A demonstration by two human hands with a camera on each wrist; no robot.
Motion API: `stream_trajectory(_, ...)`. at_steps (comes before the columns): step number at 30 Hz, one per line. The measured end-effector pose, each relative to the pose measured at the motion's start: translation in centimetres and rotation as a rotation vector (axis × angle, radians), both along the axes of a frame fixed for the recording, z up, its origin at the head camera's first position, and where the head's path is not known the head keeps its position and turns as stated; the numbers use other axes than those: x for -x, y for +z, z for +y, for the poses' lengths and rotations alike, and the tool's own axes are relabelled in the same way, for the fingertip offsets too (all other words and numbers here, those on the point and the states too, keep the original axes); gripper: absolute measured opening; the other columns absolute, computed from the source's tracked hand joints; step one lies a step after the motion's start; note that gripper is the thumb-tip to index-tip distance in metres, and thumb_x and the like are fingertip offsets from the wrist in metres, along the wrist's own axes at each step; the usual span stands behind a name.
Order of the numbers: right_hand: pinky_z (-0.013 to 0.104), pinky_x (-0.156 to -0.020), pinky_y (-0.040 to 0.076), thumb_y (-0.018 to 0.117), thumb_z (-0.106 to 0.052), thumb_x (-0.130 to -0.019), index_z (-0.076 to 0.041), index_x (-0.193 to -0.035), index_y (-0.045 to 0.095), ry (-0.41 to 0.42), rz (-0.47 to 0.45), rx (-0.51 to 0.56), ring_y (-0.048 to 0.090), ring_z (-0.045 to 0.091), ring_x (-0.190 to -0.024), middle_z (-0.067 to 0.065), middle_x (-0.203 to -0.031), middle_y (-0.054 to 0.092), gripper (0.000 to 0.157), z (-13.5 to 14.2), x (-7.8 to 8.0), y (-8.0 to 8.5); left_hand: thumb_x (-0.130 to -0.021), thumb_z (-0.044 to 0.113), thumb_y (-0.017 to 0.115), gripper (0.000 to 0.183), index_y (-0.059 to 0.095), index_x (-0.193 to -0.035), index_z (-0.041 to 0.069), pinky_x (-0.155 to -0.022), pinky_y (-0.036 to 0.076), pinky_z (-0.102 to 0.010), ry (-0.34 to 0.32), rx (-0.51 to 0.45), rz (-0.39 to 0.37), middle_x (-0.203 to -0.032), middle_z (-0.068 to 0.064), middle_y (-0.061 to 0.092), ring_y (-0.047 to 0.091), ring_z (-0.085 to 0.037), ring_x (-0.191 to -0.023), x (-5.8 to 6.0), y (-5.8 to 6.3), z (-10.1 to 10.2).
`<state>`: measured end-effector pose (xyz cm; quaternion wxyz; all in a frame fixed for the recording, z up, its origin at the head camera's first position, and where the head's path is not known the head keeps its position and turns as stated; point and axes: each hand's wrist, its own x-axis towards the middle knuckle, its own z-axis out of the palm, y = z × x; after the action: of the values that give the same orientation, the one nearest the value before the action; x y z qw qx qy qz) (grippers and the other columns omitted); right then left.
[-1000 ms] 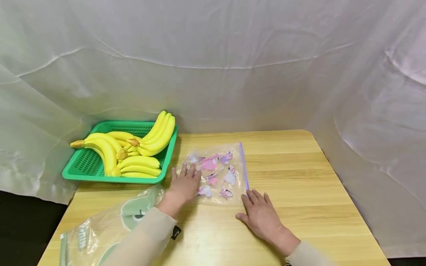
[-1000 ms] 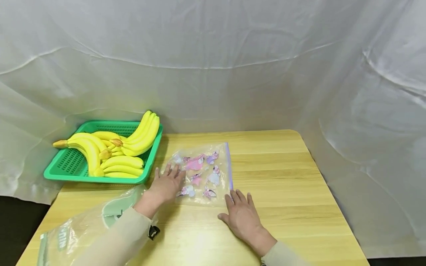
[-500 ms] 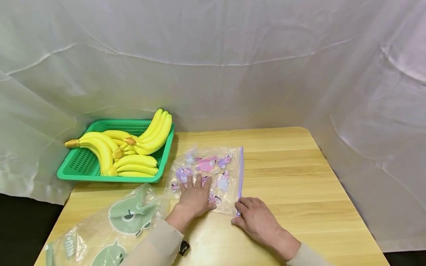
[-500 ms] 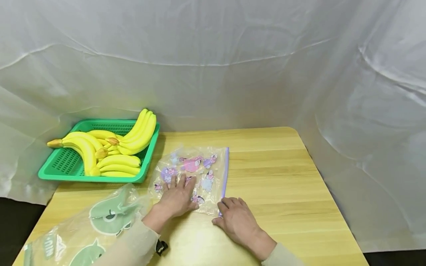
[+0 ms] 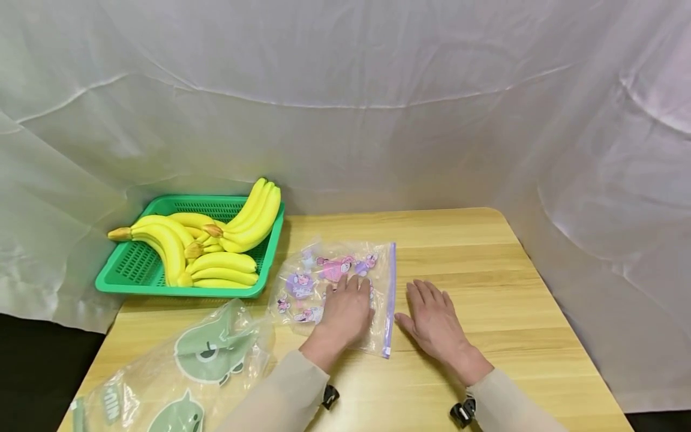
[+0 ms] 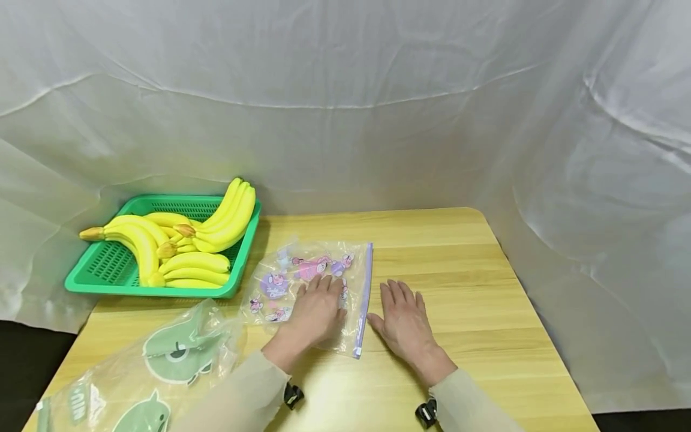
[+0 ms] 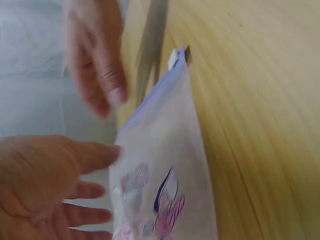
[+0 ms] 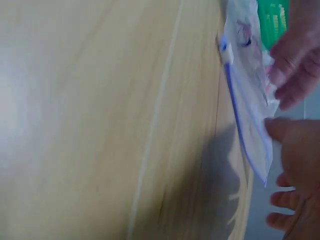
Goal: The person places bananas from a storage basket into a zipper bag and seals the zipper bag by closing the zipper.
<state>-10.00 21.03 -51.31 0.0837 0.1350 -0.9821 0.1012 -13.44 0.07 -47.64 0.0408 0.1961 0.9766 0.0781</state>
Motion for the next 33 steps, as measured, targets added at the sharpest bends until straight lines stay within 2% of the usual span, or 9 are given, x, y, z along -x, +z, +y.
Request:
stream_trajectory(4, 0.072, -0.107, 0.022, 0.050, -0.055, -0.096, -0.003, -0.149, 0.034, -0.058, 0.012, -0.020, 0.028, 0.042, -0.144, 0.019, -0.155, 0.034, 0.076, 0.5, 0.7, -0.1, -0.092, 0.046, 0.060, 0.053, 0.054, -0.133, 0.013, -0.105, 0.040, -0.057, -0.005, -0.007, 0.123, -0.137, -0.010, 0.055, 0.047, -0.033, -0.131, 1.1, -0.7, 2.4)
stream_trajectory(8, 0.073, -0.107, 0.021, 0.047, -0.055, -0.097, -0.004, -0.149, 0.035, -0.085, 0.006, -0.017, 0.027, 0.041, -0.144, 0.019, -0.155, 0.035, 0.074, 0.8, 1.0, -0.2, -0.091, 0.055, 0.057, 0.051, 0.058, -0.123, 0.015, -0.097, 0.043, -0.052, 0.035, 0.032, 0.150, -0.120, -0.006, 0.060, 0.051, -0.030, -0.116, 2.2, -1.5, 4.8)
stream_trajectory(13, 0.071, -0.107, 0.024, 0.046, -0.054, -0.098, -0.003, -0.148, 0.036, -0.098, -0.011, -0.005, 0.030, 0.041, -0.143, 0.020, -0.153, 0.036, 0.072, 0.9, 0.9, -0.7, -0.085, 0.066, 0.058, 0.062, 0.059, -0.119, 0.014, -0.092, 0.043, -0.052, 0.104, 0.128, 0.098, -0.110, -0.007, 0.058, 0.051, -0.030, -0.108, 3.3, -2.0, 6.7)
stream_trajectory(16, 0.071, -0.107, 0.025, 0.046, -0.052, -0.098, -0.002, -0.148, 0.036, -0.090, -0.025, 0.003, 0.031, 0.041, -0.142, 0.020, -0.153, 0.036, 0.072, 1.0, 0.8, -1.2, -0.085, 0.063, 0.060, 0.059, 0.061, -0.119, 0.015, -0.092, 0.042, -0.053, 0.152, 0.176, 0.042, -0.110, -0.007, 0.057, 0.050, -0.030, -0.108, 3.7, -2.0, 7.1)
stream_trajectory(19, 0.069, -0.106, 0.029, 0.047, -0.051, -0.098, -0.003, -0.148, 0.036, -0.087, -0.039, 0.022, 0.033, 0.041, -0.141, 0.020, -0.153, 0.036, 0.071, 1.1, 0.7, -1.4, -0.086, 0.059, 0.060, 0.053, 0.063, -0.117, 0.016, -0.092, 0.043, -0.054, 0.172, 0.208, 0.002, -0.110, -0.007, 0.058, 0.050, -0.030, -0.107, 3.7, -1.7, 7.3)
stream_trajectory(22, 0.066, -0.104, 0.035, 0.048, -0.049, -0.098, -0.002, -0.147, 0.037, -0.076, -0.046, 0.048, 0.036, 0.041, -0.139, 0.021, -0.152, 0.037, 0.069, 0.8, 0.7, -1.3, -0.087, 0.058, 0.060, 0.051, 0.065, -0.116, 0.016, -0.092, 0.043, -0.056, 0.168, 0.219, -0.023, -0.112, -0.007, 0.059, 0.051, -0.030, -0.108, 3.7, -1.1, 6.8)
stream_trajectory(26, 0.061, -0.101, 0.041, 0.049, -0.046, -0.099, 0.002, -0.144, 0.040, -0.064, -0.043, 0.103, 0.042, 0.044, -0.133, 0.025, -0.146, 0.042, 0.067, 0.3, 0.9, -0.8, -0.089, 0.052, 0.060, 0.043, 0.066, -0.114, 0.017, -0.096, 0.042, -0.059, 0.156, 0.178, -0.035, -0.114, -0.007, 0.059, 0.052, -0.031, -0.111, 3.6, 0.3, 6.5)
stream_trajectory(30, 0.058, -0.103, 0.041, 0.049, -0.044, -0.100, 0.006, -0.139, 0.045, -0.082, -0.090, 0.213, 0.047, 0.045, -0.129, 0.027, -0.140, 0.048, 0.064, -0.3, 1.4, 0.3, -0.088, 0.046, 0.062, 0.036, 0.067, -0.106, 0.015, -0.095, 0.040, -0.059, 0.153, 0.078, 0.006, -0.110, -0.007, 0.059, 0.052, -0.032, -0.109, 3.1, 2.3, 6.3)
stream_trajectory(33, 0.054, -0.103, 0.043, 0.053, -0.040, -0.098, 0.003, -0.129, 0.056, -0.139, -0.160, 0.331, 0.053, 0.042, -0.123, 0.023, -0.132, 0.057, 0.053, -0.9, 2.0, 1.8, -0.087, 0.045, 0.062, 0.034, 0.067, -0.098, 0.014, -0.090, 0.042, -0.055, 0.142, 0.008, 0.069, -0.104, -0.006, 0.060, 0.053, -0.030, -0.103, 2.6, 4.3, 6.2)
